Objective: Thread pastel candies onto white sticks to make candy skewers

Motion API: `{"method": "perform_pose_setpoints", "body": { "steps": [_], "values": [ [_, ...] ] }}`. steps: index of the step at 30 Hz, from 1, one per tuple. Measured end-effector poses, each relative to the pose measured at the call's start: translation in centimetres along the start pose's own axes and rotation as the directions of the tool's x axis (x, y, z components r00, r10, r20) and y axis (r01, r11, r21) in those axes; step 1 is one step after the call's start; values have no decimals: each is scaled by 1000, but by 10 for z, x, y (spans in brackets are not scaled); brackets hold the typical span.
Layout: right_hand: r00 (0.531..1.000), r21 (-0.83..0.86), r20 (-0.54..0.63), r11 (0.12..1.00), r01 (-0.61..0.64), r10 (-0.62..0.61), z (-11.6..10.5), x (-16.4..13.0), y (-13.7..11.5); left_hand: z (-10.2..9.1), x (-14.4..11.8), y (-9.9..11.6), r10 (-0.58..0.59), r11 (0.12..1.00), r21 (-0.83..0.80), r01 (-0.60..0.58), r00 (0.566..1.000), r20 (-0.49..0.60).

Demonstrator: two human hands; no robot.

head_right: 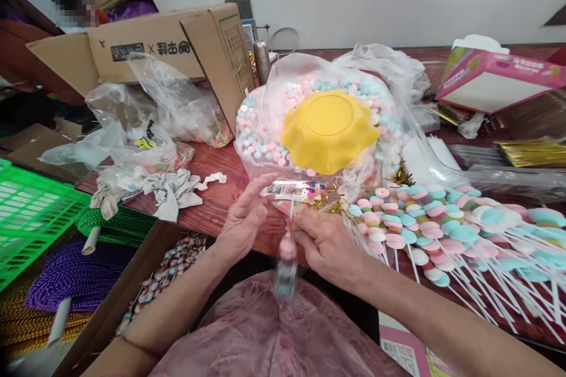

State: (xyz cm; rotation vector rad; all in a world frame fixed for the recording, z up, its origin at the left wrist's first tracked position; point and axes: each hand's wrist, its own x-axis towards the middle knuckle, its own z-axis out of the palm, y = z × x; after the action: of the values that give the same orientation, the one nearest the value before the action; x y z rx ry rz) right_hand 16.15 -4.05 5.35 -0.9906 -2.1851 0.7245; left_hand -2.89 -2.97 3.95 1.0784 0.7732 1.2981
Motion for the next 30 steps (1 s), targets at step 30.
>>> {"method": "perform_pose_setpoints", "body": {
  "steps": [30],
  "values": [
    [993,168,42,979,-114,108,56,-17,-10,-86,-63,74,-228,-361,933,10,969,-99]
  ]
}}
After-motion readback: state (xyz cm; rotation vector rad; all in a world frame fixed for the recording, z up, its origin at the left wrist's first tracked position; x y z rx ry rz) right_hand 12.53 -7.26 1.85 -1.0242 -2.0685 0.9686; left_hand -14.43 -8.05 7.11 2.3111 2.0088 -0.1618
